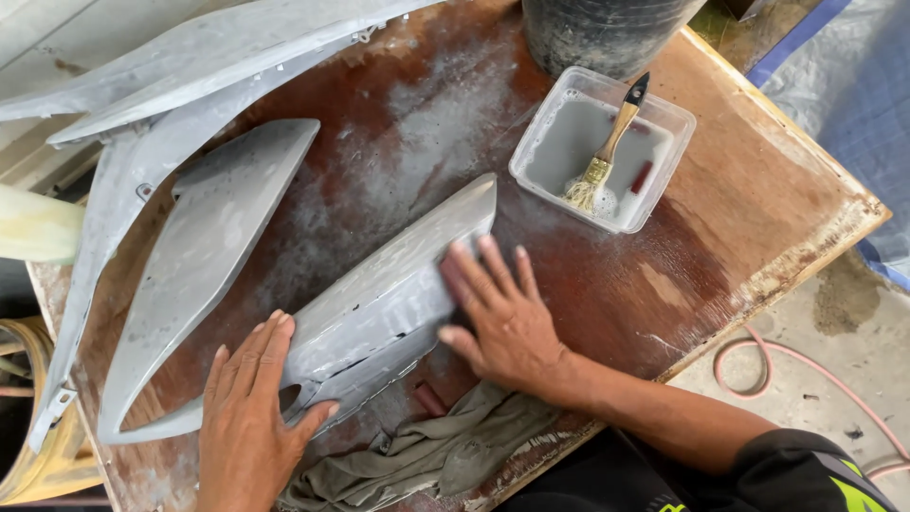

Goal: The person sands a gray car fender on a wooden table using a sanding block. They hold the part with one hand and sand the surface with the other, occasionally dipping the sanding block into a container of water. Other car parts, a bucket, and a brush are visible on the table.

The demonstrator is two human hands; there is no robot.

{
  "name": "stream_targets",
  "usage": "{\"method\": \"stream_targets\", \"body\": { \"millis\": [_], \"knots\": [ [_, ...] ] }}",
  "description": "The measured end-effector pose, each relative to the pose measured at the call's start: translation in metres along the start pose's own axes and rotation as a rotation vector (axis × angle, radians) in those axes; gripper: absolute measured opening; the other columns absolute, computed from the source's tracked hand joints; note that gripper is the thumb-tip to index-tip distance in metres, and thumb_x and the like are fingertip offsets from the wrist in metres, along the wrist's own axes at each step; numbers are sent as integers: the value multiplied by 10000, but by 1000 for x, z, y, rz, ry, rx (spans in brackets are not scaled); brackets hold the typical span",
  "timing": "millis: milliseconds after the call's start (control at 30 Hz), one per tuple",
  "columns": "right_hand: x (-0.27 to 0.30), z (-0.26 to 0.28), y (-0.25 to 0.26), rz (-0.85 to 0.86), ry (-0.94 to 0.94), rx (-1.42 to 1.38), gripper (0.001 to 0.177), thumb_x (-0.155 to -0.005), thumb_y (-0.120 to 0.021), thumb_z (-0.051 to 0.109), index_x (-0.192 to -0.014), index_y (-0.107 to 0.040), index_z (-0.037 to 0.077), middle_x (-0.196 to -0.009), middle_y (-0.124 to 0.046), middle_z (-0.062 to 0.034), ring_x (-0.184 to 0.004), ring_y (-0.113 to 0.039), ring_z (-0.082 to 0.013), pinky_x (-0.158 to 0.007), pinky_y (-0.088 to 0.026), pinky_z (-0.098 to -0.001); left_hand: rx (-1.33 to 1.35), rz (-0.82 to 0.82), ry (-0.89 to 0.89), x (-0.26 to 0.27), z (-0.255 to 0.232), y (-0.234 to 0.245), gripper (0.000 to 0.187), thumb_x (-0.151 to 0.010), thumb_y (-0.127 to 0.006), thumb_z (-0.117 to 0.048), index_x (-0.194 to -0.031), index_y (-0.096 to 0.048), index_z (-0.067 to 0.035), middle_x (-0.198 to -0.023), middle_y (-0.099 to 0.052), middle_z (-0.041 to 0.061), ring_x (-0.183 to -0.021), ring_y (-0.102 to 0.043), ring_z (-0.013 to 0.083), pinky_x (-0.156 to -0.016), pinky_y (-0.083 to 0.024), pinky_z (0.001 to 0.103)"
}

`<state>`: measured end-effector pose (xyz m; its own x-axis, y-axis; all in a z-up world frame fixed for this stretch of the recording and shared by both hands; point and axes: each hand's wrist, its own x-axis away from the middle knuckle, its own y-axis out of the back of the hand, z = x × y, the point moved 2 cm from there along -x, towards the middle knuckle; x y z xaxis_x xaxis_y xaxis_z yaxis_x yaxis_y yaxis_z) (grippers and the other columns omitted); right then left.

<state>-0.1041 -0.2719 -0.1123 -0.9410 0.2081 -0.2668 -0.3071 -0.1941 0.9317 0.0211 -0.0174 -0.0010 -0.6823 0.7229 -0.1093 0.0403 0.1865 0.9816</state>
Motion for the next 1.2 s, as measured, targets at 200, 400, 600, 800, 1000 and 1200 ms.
{"method": "stream_targets", "body": {
  "millis": [200, 400, 600, 800, 1000, 1200],
  "knots": [
    [-10, -12, 14, -59, -170, -140, 848, -1039, -216, 619, -1623, -149, 8, -1712, -89, -201, -1571, -37, -425, -1234, -73, -681, 4, 5, 4, -1, -1, 1, 1123, -485, -929, -289, -1496, -484, -91, -1545, -537, 48, -1437, -466, 246, -1227, -289, 542],
    [8, 22, 32, -41, -10, -181, 794, -1027, -335, 599, -1598, -299, 47, -1697, -225, -142, -1579, -133, -355, -1245, -88, -623, 23, 16, -6, 1, 4, -2, 1153, -481, -933, -296, -1512, -459, -92, -1561, -519, 71, -1450, -448, 266, -1233, -264, 554],
    [-9, -16, 15, -87, -153, -137, 797, -1043, -365, 566, -1583, -296, -17, -1699, -149, -206, -1565, -49, -448, -1217, -106, -695, 18, 20, 5, -1, 0, 1, 1123, -496, -929, -295, -1501, -474, -87, -1553, -526, 61, -1447, -451, 250, -1230, -273, 543],
    [12, 13, 2, 12, -47, -30, 911, -966, -37, 710, -1622, -111, 83, -1710, -83, -137, -1583, -31, -336, -1254, 40, -569, -1, 43, 6, 1, 7, -5, 1159, -512, -922, -348, -1535, -427, -116, -1566, -501, 79, -1442, -447, 288, -1221, -263, 577],
    [-1, -12, 2, 27, -172, -40, 947, -954, -2, 722, -1620, -73, 52, -1706, -58, -150, -1568, -34, -382, -1229, -15, -625, 20, -72, 28, -11, -18, 2, 791, -787, -687, -580, -1294, -581, 18, -1430, -605, 225, -1413, -497, 431, -1192, -288, 668],
    [2, -7, 3, 14, -155, 6, 938, -963, -21, 717, -1621, -86, 52, -1708, -36, -155, -1569, -36, -389, -1229, -45, -637, 31, -53, -1, -33, -32, 2, 768, -756, -730, -581, -1172, -569, 44, -1406, -613, 253, -1268, -596, 425, -1179, -364, 599]
  ]
}}
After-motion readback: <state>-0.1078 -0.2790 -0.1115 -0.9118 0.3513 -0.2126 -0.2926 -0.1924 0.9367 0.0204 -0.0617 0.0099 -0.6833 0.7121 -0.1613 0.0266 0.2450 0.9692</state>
